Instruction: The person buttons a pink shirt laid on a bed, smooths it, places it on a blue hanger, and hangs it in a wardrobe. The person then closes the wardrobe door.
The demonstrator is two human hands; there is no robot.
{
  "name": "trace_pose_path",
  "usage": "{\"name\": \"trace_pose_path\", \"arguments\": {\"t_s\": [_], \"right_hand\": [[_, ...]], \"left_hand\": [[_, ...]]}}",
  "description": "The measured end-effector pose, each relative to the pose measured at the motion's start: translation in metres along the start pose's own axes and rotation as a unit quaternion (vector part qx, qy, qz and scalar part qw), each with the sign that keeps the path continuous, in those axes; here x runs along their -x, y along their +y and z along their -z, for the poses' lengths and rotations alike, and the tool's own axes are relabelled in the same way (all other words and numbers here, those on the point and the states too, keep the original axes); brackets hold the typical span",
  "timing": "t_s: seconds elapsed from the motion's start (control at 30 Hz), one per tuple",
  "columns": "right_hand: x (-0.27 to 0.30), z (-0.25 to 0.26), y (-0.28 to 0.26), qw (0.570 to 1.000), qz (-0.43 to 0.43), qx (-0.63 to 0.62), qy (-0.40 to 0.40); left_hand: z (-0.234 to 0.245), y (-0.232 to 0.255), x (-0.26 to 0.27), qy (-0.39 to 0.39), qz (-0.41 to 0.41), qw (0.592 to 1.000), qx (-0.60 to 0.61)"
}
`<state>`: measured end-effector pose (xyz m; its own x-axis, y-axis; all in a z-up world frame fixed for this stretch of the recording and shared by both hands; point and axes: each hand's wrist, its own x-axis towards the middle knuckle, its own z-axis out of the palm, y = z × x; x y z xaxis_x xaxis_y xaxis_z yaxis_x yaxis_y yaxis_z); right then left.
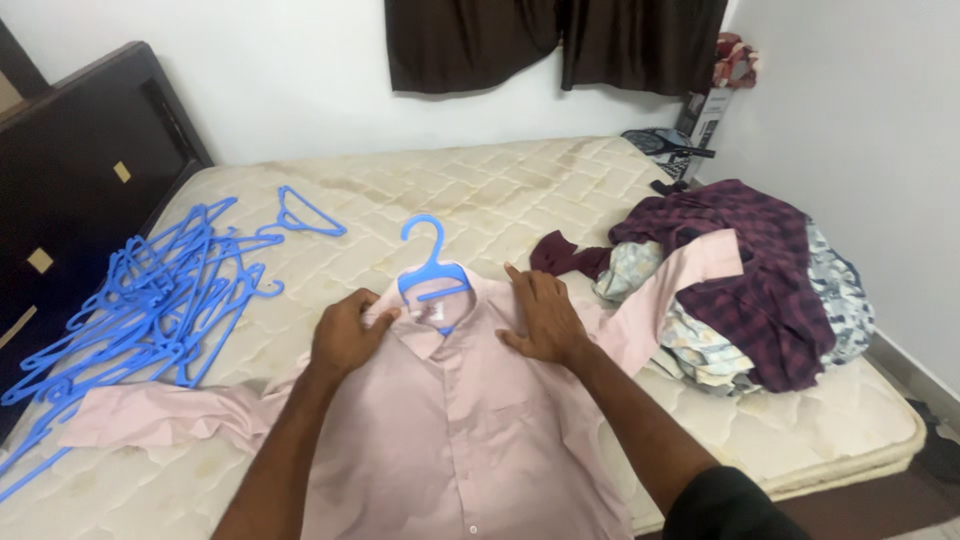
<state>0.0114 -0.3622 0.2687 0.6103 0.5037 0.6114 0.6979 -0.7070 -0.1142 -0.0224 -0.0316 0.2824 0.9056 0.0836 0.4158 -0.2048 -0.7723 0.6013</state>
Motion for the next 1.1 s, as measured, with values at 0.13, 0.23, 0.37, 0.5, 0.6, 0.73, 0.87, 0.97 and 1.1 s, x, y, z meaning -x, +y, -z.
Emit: {"name": "trace_pose_path", "arguments": {"t_s": [0.13, 0.23, 0.37, 0.5, 0.6, 0.73, 0.87, 0.97, 1.1], "right_hand": [[-0.013, 0.026, -0.005, 0.999, 0.01, -0.048, 0.021], [-0.03, 0.031, -0.012, 0.992, -0.034, -0.123, 0.009], [-0.048, 0.031, -0.024, 0.974, 0.021, -0.227, -0.01], [-0.044, 0.031, -0.037, 0.976, -0.018, -0.217, -0.003], [-0.045, 0.032, -0.042, 0.984, -0.035, -0.168, 0.044], [-0.044, 0.035, -0.043, 0.984, -0.089, -0.146, 0.044], [-0.042, 0.036, -0.044, 0.979, -0.107, -0.166, 0.047], [-0.04, 0.035, -0.044, 0.974, -0.121, -0.186, 0.043], [-0.041, 0.029, -0.045, 0.968, -0.135, -0.207, 0.037]], "left_hand": [[0.017, 0.019, 0.007, -0.003, 0.009, 0.999, -0.033], [0.026, 0.03, 0.014, 0.021, -0.024, 0.999, -0.035], [0.039, 0.039, 0.015, 0.072, -0.039, 0.994, -0.068], [0.046, 0.045, 0.018, 0.056, -0.022, 0.995, -0.076], [0.045, 0.052, 0.014, 0.029, -0.012, 0.996, -0.087], [0.039, 0.057, 0.014, 0.058, -0.067, 0.992, -0.09], [0.041, 0.057, 0.016, 0.064, -0.119, 0.991, -0.003], [0.044, 0.059, 0.014, 0.036, -0.129, 0.991, 0.018], [0.043, 0.057, 0.014, -0.013, -0.074, 0.996, -0.052]]}}
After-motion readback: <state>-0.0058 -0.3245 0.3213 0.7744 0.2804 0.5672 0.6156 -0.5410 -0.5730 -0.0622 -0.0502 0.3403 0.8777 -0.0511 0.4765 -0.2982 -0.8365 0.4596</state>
